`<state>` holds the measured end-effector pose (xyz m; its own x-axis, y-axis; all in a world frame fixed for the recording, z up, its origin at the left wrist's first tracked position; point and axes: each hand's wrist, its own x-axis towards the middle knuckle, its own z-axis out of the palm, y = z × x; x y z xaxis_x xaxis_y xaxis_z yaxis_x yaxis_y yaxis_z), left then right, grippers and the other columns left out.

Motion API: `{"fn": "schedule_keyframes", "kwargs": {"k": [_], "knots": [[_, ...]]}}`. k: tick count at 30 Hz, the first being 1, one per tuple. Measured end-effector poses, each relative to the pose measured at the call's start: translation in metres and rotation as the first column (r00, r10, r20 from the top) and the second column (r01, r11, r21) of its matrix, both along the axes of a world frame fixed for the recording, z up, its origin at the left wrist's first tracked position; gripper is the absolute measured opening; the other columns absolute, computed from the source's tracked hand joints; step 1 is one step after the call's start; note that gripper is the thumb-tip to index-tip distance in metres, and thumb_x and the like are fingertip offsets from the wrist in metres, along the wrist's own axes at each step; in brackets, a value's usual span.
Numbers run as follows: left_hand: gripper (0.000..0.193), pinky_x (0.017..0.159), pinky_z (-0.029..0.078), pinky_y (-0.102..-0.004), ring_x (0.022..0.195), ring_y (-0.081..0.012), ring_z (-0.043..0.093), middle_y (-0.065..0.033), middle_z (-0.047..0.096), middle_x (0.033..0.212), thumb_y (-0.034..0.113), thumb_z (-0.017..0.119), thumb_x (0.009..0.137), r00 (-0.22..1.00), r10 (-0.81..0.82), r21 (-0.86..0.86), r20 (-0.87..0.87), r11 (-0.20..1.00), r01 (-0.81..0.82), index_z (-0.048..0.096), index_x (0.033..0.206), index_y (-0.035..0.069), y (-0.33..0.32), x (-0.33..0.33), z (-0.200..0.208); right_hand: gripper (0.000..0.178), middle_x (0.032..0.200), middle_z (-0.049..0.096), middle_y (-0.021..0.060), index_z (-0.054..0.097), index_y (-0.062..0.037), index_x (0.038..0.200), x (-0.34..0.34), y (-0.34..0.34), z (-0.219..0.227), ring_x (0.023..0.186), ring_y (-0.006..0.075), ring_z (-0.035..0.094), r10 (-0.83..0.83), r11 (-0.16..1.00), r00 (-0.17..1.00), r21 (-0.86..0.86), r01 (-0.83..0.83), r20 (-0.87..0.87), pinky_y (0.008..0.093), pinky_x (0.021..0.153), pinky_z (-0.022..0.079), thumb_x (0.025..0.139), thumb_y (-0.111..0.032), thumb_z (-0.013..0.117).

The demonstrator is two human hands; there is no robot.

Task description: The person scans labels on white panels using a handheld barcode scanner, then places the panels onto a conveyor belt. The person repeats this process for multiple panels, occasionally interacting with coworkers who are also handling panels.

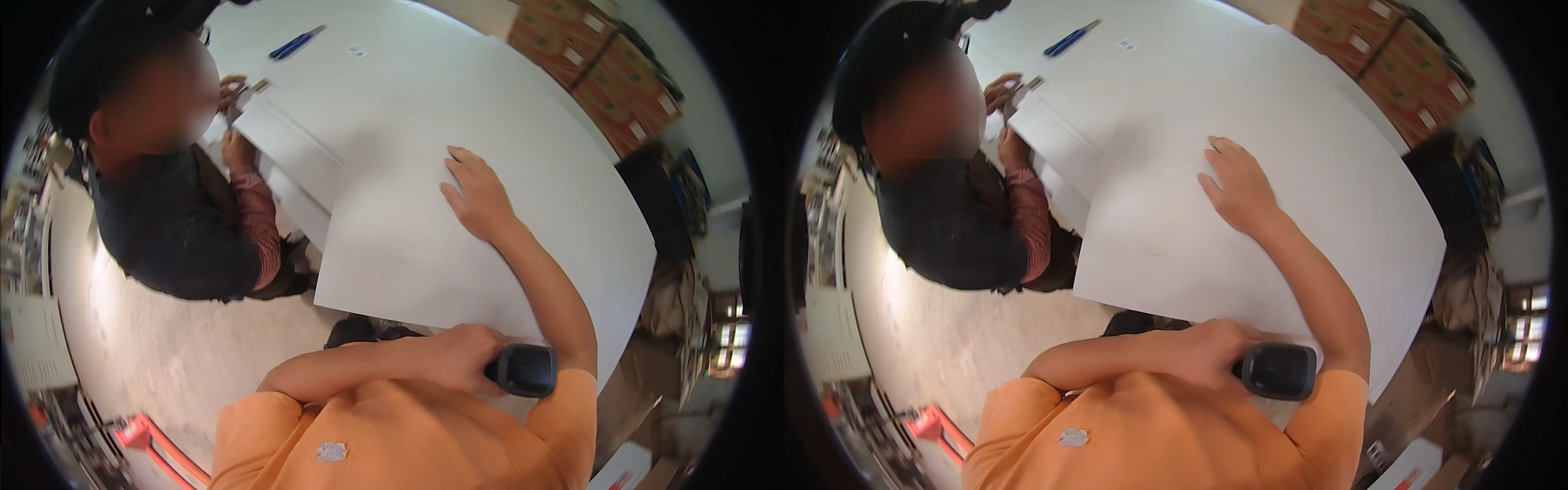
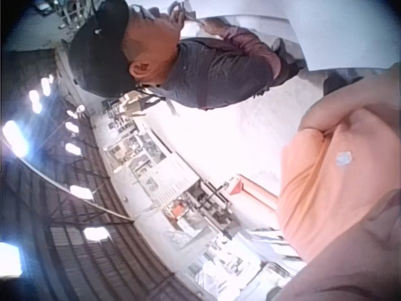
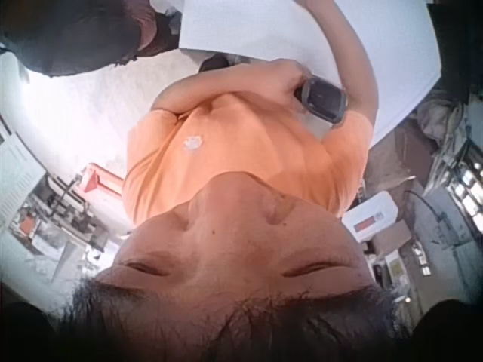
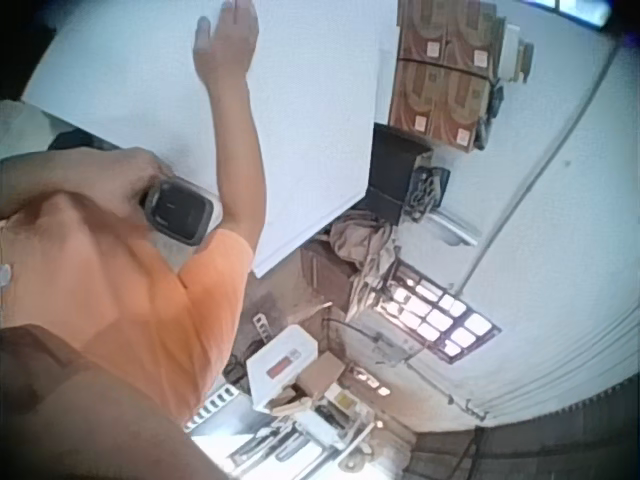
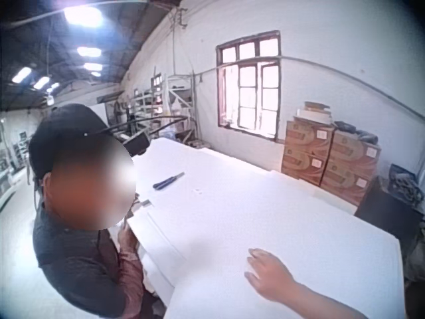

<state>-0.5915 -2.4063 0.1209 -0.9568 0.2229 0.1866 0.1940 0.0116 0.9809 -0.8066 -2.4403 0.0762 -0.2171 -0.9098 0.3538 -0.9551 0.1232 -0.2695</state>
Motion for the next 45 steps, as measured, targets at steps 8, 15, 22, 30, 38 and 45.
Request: {"fn": "schedule_keyframes", "kwargs": {"k": [8, 15, 22, 30, 38, 45], "knots": [[0.029, 0.071, 0.049, -0.0457, 0.080, -0.0393, 0.061, -0.0203, 0.063, 0.084, 0.025, 0.078, 0.075, 0.978, -0.012, -0.117, 0.208, 0.993, 0.037, 0.066, 0.089, 0.002, 0.025, -0.035, -0.032, 0.037, 0.138, 0.054, 0.0198, 0.061, 0.0030, 0.120, 0.004, 0.006, 0.001, 0.130, 0.0369, 0.049, 0.176, 0.983, 0.983, -0.064, -0.173, 0.057, 0.0459, 0.108, 0.041, 0.088, -0.014, 0.067], [0.033, 0.069, 0.050, -0.0460, 0.074, -0.0409, 0.062, -0.0235, 0.064, 0.078, 0.030, 0.076, 0.076, 0.981, 0.013, -0.028, 0.193, 1.000, -0.008, 0.066, 0.081, -0.001, 0.024, -0.057, -0.035, 0.037, 0.137, 0.054, 0.0200, 0.062, 0.0032, 0.118, 0.007, 0.007, 0.006, 0.128, 0.0371, 0.051, 0.262, 0.963, 0.959, -0.088, -0.253, 0.111, 0.0470, 0.107, 0.042, 0.086, -0.014, 0.071], [0.029, 0.073, 0.051, -0.0453, 0.080, -0.0389, 0.062, -0.0190, 0.064, 0.085, 0.023, 0.077, 0.075, 0.997, 0.017, -0.144, 0.074, 0.990, -0.006, 0.065, 0.091, 0.002, 0.022, -0.051, -0.039, 0.037, 0.136, 0.054, 0.0183, 0.061, 0.0023, 0.118, 0.004, 0.007, 0.004, 0.129, 0.0357, 0.050, 0.265, 0.962, 0.958, -0.097, -0.256, 0.105, 0.0464, 0.106, 0.042, 0.085, -0.013, 0.071], [0.028, 0.074, 0.051, -0.0444, 0.082, -0.0366, 0.064, -0.0174, 0.065, 0.087, 0.026, 0.078, 0.077, 0.990, 0.049, -0.136, 0.132, 0.990, -0.031, 0.066, 0.089, 0.004, 0.020, -0.049, -0.041, 0.037, 0.138, 0.055, 0.0161, 0.062, 0.0000, 0.120, 0.005, 0.004, 0.003, 0.129, 0.0345, 0.050, 0.232, 0.972, 0.967, -0.052, -0.228, 0.101, 0.0451, 0.106, 0.042, 0.086, -0.013, 0.071], [0.029, 0.074, 0.051, -0.0438, 0.080, -0.0372, 0.064, -0.0181, 0.067, 0.085, 0.027, 0.078, 0.077, 0.980, 0.079, -0.086, 0.185, 0.994, -0.064, 0.067, 0.089, 0.004, 0.015, -0.042, -0.036, 0.037, 0.140, 0.053, 0.0129, 0.060, -0.0016, 0.123, 0.011, 0.005, 0.008, 0.129, 0.0321, 0.050, 0.220, 0.975, 0.970, -0.028, -0.219, 0.107, 0.0427, 0.107, 0.041, 0.087, -0.009, 0.069], [0.029, 0.075, 0.051, -0.0415, 0.081, -0.0363, 0.064, -0.0183, 0.066, 0.086, 0.025, 0.079, 0.076, 0.964, 0.065, -0.105, 0.258, 0.994, -0.039, 0.067, 0.091, 0.003, 0.012, -0.041, -0.036, 0.031, 0.132, 0.058, 0.0181, 0.064, 0.0008, 0.114, 0.017, -0.003, 0.010, 0.122, 0.0353, 0.054, 0.240, 0.966, 0.971, -0.110, -0.236, 0.024, 0.0452, 0.103, 0.044, 0.085, -0.011, 0.068]]}}
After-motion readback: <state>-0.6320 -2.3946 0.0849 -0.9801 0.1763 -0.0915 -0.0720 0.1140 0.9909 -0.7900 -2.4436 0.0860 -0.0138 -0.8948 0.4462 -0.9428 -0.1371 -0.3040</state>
